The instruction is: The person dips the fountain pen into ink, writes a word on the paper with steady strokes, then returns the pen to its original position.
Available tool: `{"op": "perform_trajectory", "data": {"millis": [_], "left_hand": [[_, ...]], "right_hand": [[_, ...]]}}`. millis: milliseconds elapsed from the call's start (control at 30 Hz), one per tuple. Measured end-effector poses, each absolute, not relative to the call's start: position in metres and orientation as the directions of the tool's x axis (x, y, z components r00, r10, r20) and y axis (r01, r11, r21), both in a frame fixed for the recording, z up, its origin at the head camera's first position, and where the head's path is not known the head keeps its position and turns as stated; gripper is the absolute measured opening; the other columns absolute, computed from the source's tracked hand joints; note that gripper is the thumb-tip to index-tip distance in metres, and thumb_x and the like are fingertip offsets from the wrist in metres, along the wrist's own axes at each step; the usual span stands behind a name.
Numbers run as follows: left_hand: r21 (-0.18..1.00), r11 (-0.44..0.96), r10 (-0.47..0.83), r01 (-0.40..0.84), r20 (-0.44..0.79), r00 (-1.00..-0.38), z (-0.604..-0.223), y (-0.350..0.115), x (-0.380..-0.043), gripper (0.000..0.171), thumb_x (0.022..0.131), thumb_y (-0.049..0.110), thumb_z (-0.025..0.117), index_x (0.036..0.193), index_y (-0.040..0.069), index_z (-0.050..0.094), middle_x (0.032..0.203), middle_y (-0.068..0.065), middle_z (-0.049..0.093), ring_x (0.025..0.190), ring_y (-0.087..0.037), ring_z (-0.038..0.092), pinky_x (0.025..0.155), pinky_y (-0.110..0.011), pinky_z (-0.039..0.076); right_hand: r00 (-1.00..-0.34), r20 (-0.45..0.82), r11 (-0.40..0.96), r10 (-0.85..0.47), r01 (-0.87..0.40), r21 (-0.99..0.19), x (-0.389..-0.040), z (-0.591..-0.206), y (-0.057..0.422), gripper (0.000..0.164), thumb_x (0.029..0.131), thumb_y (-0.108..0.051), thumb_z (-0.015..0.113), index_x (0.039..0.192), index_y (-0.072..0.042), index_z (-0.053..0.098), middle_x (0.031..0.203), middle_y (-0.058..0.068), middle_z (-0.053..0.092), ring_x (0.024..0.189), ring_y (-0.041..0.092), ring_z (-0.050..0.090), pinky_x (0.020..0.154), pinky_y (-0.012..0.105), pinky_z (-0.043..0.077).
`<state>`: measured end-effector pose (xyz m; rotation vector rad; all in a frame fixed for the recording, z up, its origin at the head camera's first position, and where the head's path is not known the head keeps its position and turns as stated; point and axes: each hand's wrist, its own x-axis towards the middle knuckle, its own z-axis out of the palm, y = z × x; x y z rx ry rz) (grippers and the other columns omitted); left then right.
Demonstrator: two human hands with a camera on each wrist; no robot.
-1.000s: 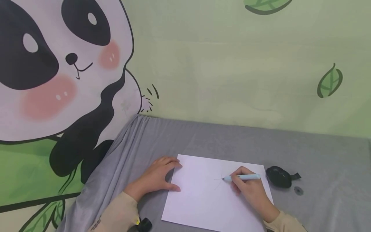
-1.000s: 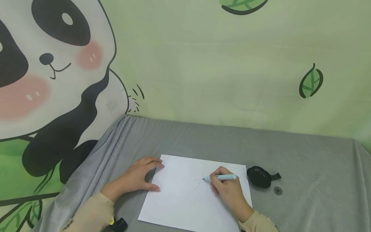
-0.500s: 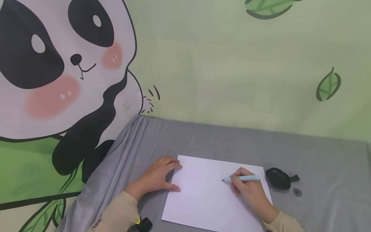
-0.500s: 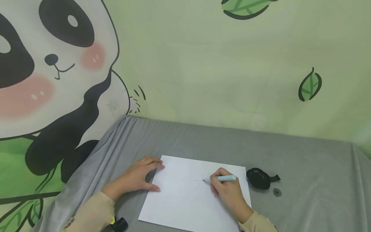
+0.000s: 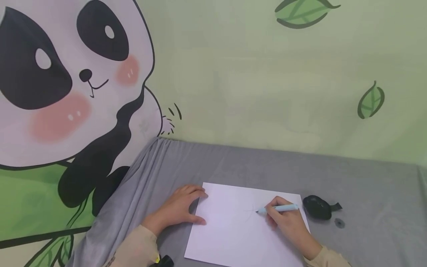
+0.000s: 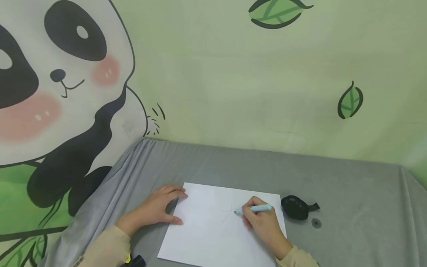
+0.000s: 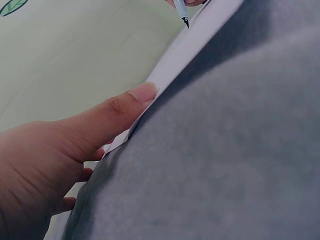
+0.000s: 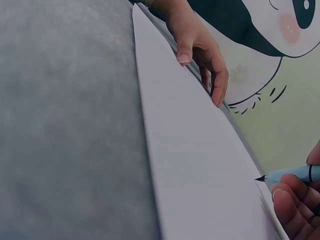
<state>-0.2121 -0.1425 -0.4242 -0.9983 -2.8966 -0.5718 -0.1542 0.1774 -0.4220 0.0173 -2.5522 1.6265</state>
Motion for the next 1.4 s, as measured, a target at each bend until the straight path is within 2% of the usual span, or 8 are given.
{"op": "perform_trajectory", "data": {"millis": [433, 933, 1400], "left_hand": [[0.315, 0.721, 0.598, 0.617, 0.166, -0.784, -0.4288, -0.1437, -0.2139, 0.074, 0.067, 0.054, 0.081, 0.125, 0.014, 0.06, 0.134, -0.007, 0.056, 0.126, -0.03, 0.049, 0.106, -0.052, 0.036], [0.315, 0.721, 0.599, 0.618, 0.167, -0.783, -0.4302, -0.1445, -0.2149, 0.074, 0.067, 0.055, 0.08, 0.125, 0.014, 0.06, 0.134, -0.007, 0.056, 0.126, -0.029, 0.049, 0.106, -0.052, 0.036], [0.34, 0.719, 0.591, 0.607, 0.161, -0.79, -0.4269, -0.1443, -0.212, 0.073, 0.067, 0.054, 0.081, 0.124, 0.014, 0.06, 0.134, -0.007, 0.056, 0.127, -0.03, 0.049, 0.106, -0.053, 0.037]], "right_hand": [[-0.996, 0.061, 0.447, 0.071, -0.023, -0.894, -0.1526, -0.4208, 0.1796, 0.014, 0.089, -0.01, 0.061, 0.077, -0.003, 0.059, 0.06, 0.004, 0.063, 0.048, 0.01, 0.055, 0.052, 0.021, 0.047], [-0.991, 0.113, 0.45, 0.074, -0.068, -0.891, -0.148, -0.4201, 0.1816, 0.014, 0.089, -0.007, 0.061, 0.075, -0.003, 0.058, 0.058, 0.005, 0.062, 0.045, 0.01, 0.053, 0.049, 0.021, 0.045], [-0.99, 0.093, 0.451, 0.104, -0.037, -0.892, -0.1459, -0.4218, 0.1845, 0.013, 0.087, -0.006, 0.062, 0.075, -0.002, 0.059, 0.057, 0.004, 0.061, 0.045, 0.01, 0.052, 0.048, 0.021, 0.045]]}}
